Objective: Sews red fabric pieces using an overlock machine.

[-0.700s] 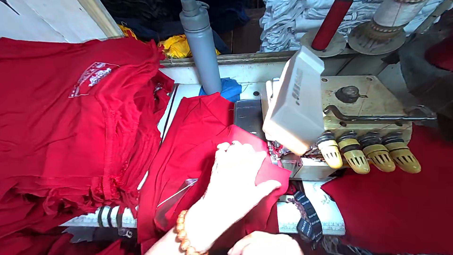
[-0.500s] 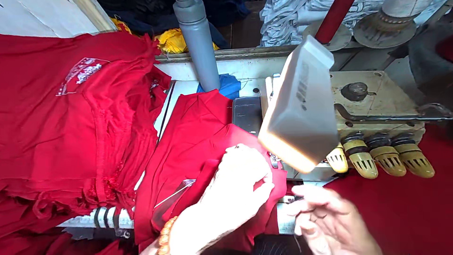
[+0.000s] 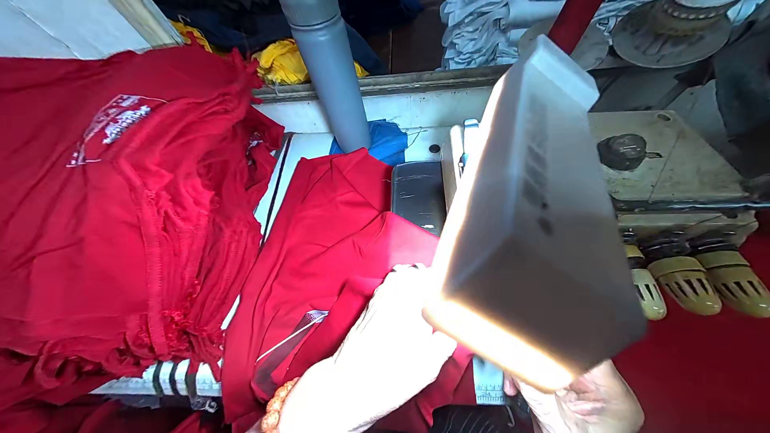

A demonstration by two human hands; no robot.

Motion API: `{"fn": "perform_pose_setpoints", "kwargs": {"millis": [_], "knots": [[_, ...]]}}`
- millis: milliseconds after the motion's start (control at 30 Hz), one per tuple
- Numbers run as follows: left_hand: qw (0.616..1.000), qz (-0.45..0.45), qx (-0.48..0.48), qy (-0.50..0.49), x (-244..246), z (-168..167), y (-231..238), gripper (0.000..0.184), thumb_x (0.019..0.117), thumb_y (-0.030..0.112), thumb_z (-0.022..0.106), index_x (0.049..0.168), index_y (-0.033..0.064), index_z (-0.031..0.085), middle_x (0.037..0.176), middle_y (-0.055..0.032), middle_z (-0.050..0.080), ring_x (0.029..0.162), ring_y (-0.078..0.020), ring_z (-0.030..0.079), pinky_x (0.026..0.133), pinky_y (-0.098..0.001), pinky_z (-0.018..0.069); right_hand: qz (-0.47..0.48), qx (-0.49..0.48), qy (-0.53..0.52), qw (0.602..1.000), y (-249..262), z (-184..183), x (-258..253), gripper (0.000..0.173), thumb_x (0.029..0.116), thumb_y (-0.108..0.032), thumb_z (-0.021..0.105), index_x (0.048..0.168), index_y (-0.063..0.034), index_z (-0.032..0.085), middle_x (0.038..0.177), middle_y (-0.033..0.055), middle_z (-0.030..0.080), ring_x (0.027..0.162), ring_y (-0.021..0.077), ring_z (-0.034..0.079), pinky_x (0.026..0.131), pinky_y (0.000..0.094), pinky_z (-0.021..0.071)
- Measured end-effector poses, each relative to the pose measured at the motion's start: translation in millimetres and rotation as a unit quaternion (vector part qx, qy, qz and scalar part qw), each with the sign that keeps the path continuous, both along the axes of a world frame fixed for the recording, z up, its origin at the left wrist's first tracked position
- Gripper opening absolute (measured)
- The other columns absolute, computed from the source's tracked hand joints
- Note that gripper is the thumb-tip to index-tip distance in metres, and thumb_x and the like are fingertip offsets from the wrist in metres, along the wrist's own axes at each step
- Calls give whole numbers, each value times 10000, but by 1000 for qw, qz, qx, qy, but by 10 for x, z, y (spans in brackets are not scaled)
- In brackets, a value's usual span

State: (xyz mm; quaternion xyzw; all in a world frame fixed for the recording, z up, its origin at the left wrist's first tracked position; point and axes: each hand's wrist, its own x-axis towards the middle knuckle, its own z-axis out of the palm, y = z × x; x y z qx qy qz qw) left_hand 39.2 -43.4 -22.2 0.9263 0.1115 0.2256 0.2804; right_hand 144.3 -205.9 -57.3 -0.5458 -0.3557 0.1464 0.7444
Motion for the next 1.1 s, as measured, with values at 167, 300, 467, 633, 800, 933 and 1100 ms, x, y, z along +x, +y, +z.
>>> {"fn": "perform_pose_setpoints", "kwargs": {"millis": [167, 300, 467, 633, 800, 933, 1100], "knots": [[998, 40, 43, -4, 44, 96, -116, 200, 851, 216, 655, 976, 141, 792, 879, 25, 728, 866, -120, 657, 866, -388, 449, -11, -3, -14, 1000, 42, 18, -2, 290, 932, -86, 720, 1201, -99, 609, 1116, -42, 727, 805, 6, 698, 660, 153, 593], [999, 0, 26, -36, -29, 1, -55, 145, 952, 216, 632, 897, 170, 759, 859, 64, 705, 949, -37, 648, 1136, -409, 317, -13, -25, -22, 999, 64, 26, 3, 353, 923, -80, 722, 1224, -20, 548, 1073, 29, 733, 746, 54, 704, 589, 184, 586], [994, -65, -66, -64, -86, 112, 86, 160, 980, 186, 616, 924, 132, 755, 889, 61, 699, 874, 17, 643, 760, -131, 528, 50, -76, -30, 995, -4, 12, -63, 249, 892, -73, 757, 1076, 79, 685, 968, 63, 757, 746, 11, 697, 665, 190, 604], [998, -16, -3, -54, -10, 98, 194, 118, 918, 250, 704, 866, 172, 775, 837, 112, 695, 815, 40, 648, 718, -117, 535, 0, -179, -103, 978, -34, -232, -232, 177, 899, -85, 722, 769, 32, 698, 697, 77, 666, 658, 35, 614, 643, 171, 510], [999, 8, -33, 33, 195, 176, 150, 93, 842, 160, 732, 798, 91, 777, 780, 27, 698, 741, -27, 643, 658, -188, 499, -61, -166, -96, 979, 31, -404, -333, 160, 852, -121, 754, 750, -8, 702, 790, 89, 642, 865, 66, 602, 834, 179, 477], [999, -2, 24, 30, 117, -32, 224, 185, 938, 312, 645, 816, 211, 742, 750, 134, 634, 685, 38, 593, 587, -164, 474, -31, -149, -65, 986, -15, -456, -360, 161, 866, -74, 751, 752, 27, 698, 793, 95, 694, 813, 29, 664, 774, 153, 542], [998, 30, 45, 37, 136, -38, 146, 143, 941, 306, 628, 871, 214, 712, 745, 124, 615, 677, 25, 587, 572, -168, 461, 2, -143, -10, 990, -61, -489, -375, 169, 867, -69, 724, 734, 18, 670, 759, 27, 656, 805, 0, 615, 770, 155, 512]]}}
